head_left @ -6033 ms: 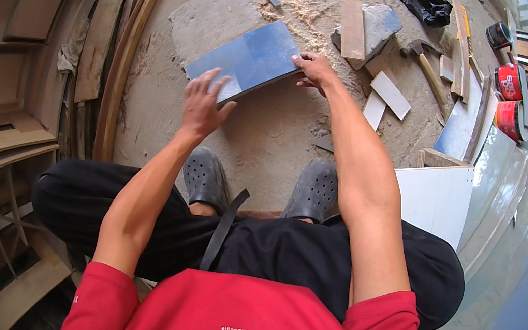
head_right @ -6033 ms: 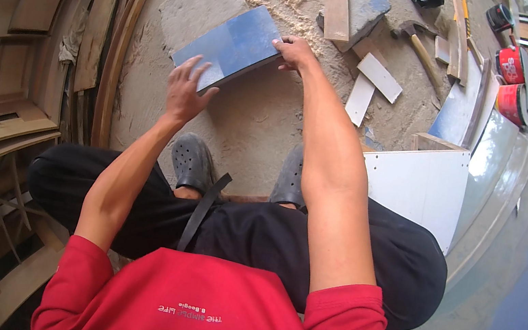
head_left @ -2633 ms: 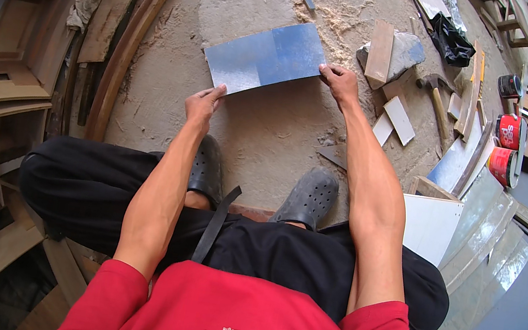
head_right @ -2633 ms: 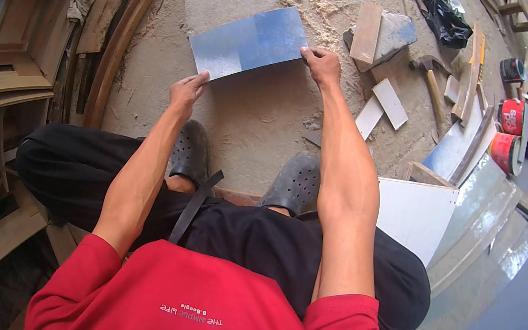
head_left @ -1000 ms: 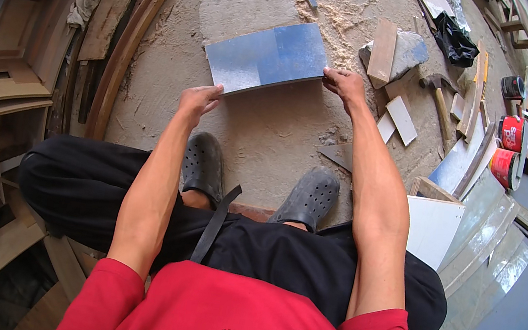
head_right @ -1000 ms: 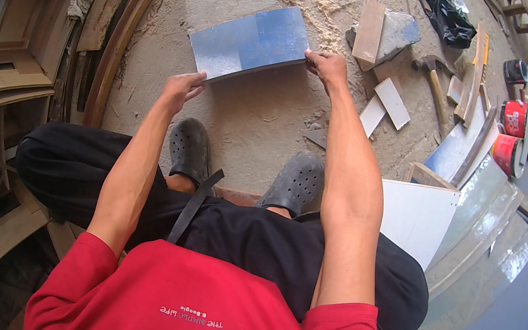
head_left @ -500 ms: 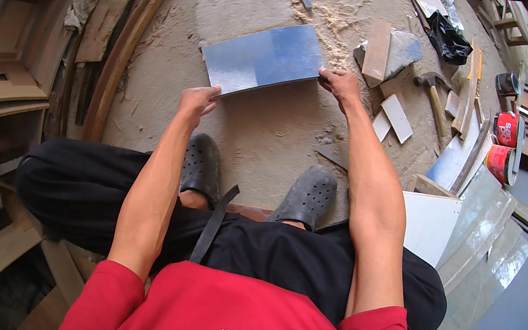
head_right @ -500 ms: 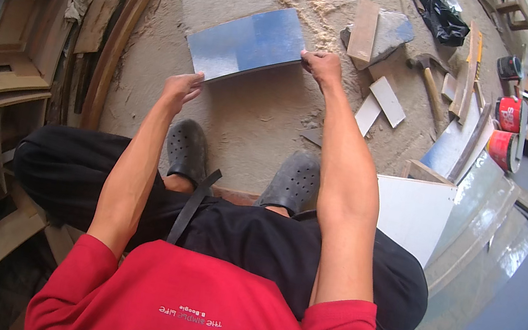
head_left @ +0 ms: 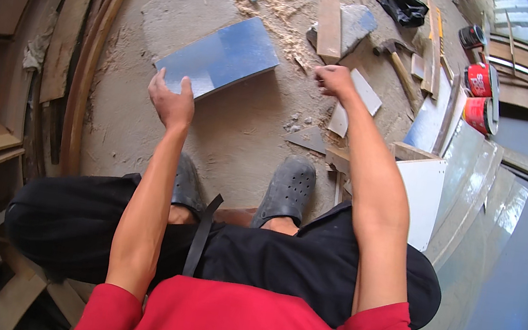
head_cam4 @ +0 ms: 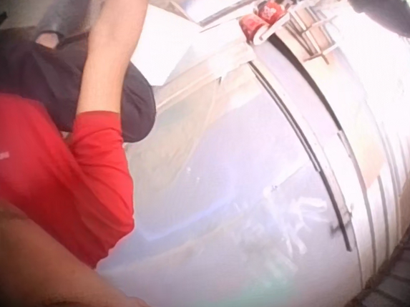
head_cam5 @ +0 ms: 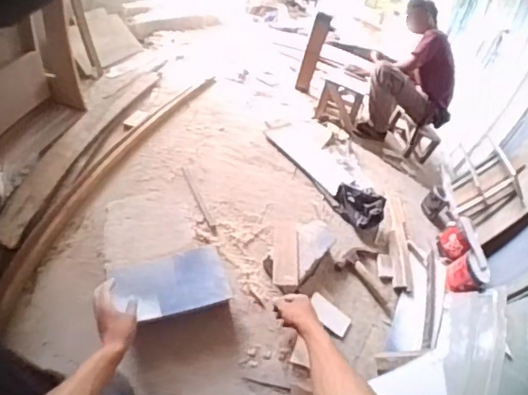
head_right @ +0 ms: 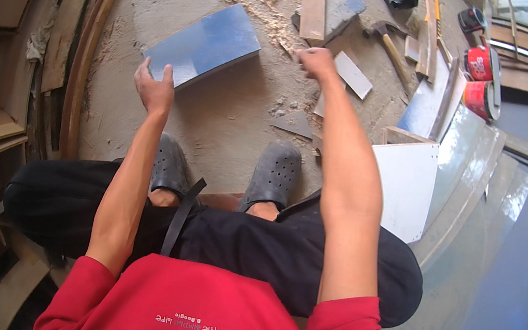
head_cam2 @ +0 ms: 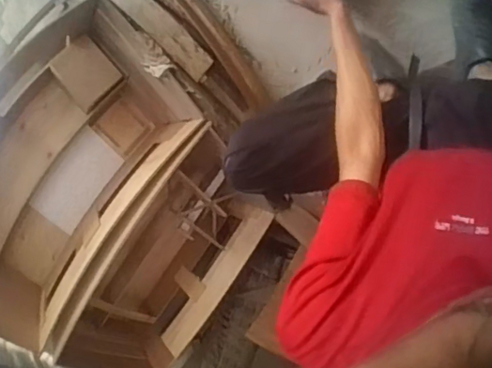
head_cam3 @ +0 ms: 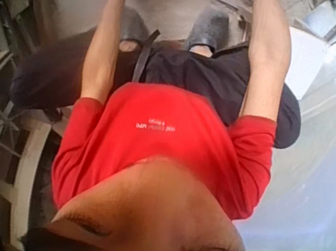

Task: The person sits on the floor and assembles small wooden pieces. They align a white rectangular piece with a wooden frame, then use a hammer to drive nails into the assembly. The person repeats this process with another piece, securing it with nails.

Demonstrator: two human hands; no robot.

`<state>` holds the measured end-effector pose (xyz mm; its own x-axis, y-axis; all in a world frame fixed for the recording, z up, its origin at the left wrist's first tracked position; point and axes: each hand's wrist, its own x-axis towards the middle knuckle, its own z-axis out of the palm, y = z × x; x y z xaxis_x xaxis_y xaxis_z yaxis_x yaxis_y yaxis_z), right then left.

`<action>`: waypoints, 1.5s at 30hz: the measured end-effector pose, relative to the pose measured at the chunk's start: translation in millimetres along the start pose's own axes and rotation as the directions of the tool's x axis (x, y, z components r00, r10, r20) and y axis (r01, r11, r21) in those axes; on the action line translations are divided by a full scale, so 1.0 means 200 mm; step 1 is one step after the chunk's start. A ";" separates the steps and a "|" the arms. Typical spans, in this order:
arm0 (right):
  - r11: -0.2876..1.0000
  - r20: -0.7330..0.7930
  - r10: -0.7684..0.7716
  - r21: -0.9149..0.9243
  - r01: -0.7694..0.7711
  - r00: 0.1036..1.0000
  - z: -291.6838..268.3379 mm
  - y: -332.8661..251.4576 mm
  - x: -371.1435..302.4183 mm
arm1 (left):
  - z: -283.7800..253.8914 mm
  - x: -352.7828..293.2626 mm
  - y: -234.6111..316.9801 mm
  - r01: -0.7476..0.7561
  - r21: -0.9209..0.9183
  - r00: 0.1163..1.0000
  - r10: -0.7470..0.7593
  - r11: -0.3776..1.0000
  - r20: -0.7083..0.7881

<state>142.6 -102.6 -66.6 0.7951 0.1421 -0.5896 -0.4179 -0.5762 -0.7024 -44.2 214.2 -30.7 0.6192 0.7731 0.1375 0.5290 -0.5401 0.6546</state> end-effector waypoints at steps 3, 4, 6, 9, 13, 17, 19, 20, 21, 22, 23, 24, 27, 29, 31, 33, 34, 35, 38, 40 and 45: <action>0.995 -0.234 0.073 -0.053 -0.088 0.970 -0.35 0.17 0.00 | 0.05 -0.06 0.19 -0.263 -0.103 0.962 0.269 0.959 0.055; 0.981 -0.251 0.140 -0.098 -0.169 0.958 -0.45 0.25 0.00 | 0.08 -0.09 0.23 -0.292 -0.153 0.947 0.308 0.944 0.091; 0.920 -0.250 0.260 -0.228 -0.318 0.933 -0.52 0.32 -0.03 | 0.12 -0.15 0.28 -0.336 -0.241 0.914 0.377 0.911 0.149; 0.783 -0.191 0.413 -0.425 -0.454 0.890 -0.45 0.36 -0.13 | 0.14 -0.21 0.27 -0.344 -0.263 0.883 0.406 0.901 0.236; 0.629 -0.115 0.497 -0.636 -0.448 0.860 -0.23 0.30 -0.18 | 0.17 -0.26 0.21 -0.313 -0.266 0.867 0.389 0.912 0.313; 0.570 -0.061 0.471 -0.740 -0.357 0.880 -0.21 0.31 -0.14 | 0.22 -0.34 0.20 -0.283 -0.312 0.849 0.388 0.907 0.360; 0.620 -0.038 0.484 -0.690 -0.373 0.874 -0.16 0.33 -0.09 | 0.25 -0.38 0.22 -0.261 -0.327 0.830 0.384 0.909 0.406; 0.689 0.064 0.517 -0.623 -0.371 0.853 -0.14 0.27 -0.08 | 0.26 -0.40 0.23 -0.244 -0.323 0.818 0.373 0.914 0.438; 0.749 0.167 0.537 -0.545 -0.377 0.827 -0.12 0.22 -0.07 | 0.26 -0.41 0.24 -0.229 -0.318 0.804 0.363 0.920 0.471; 0.795 0.211 0.487 -0.509 -0.330 0.847 -0.11 0.14 -0.07 | 0.27 -0.42 0.24 -0.250 -0.307 0.792 0.377 0.918 0.481; 0.836 0.255 0.436 -0.471 -0.283 0.863 -0.09 0.06 -0.07 | 0.28 -0.43 0.23 -0.241 -0.312 0.792 0.372 0.919 0.484; 0.871 0.286 0.386 -0.426 -0.244 0.877 -0.09 0.03 -0.07 | 0.30 -0.44 0.23 -0.233 -0.326 0.787 0.374 0.916 0.491; 0.855 0.249 0.246 -0.511 -0.089 0.937 -0.19 0.00 -0.04 | 0.34 -0.45 0.25 -0.191 -0.366 0.778 0.368 0.911 0.509; 0.870 0.222 0.307 -0.459 -0.179 0.926 -0.32 0.07 -0.01 | 0.35 -0.45 0.27 -0.169 -0.382 0.769 0.364 0.908 0.525; 0.814 0.080 0.254 -0.555 -0.168 0.964 -0.42 0.14 -0.02 | 0.37 -0.46 0.29 -0.163 -0.386 0.761 0.365 0.908 0.537; 0.683 -0.135 0.080 -0.714 -0.153 0.988 -0.47 0.21 -0.07 | 0.38 -0.46 0.30 -0.170 -0.366 0.745 0.363 0.915 0.560; 0.605 -0.227 -0.024 -0.779 -0.167 0.974 -0.49 0.24 -0.10 | 0.38 -0.47 0.31 -0.176 -0.357 0.735 0.364 0.917 0.572; 0.593 -0.228 -0.049 -0.790 -0.155 0.972 -0.49 0.26 -0.13 | 0.38 -0.47 0.31 -0.191 -0.358 0.713 0.380 0.914 0.589; 0.573 -0.218 -0.058 -0.806 -0.146 0.974 -0.49 0.31 -0.18 | 0.39 -0.50 0.34 -0.241 -0.353 0.649 0.421 0.904 0.634; 0.575 -0.188 0.019 -0.801 -0.164 0.982 -0.50 0.31 -0.16 | 0.41 -0.52 0.37 -0.282 -0.335 0.620 0.438 0.899 0.651; 0.444 -0.164 0.222 -0.860 -0.250 0.961 -0.50 0.21 -0.10 | 0.47 -0.58 0.47 -0.540 -0.311 0.385 0.558 0.782 0.736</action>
<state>153.1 -210.3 -44.5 0.7439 -0.1235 -0.6568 -0.0059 -0.9840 0.1783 -11.5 43.6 -55.2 0.9600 -0.2486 -0.1289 -0.1009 -0.7364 0.6690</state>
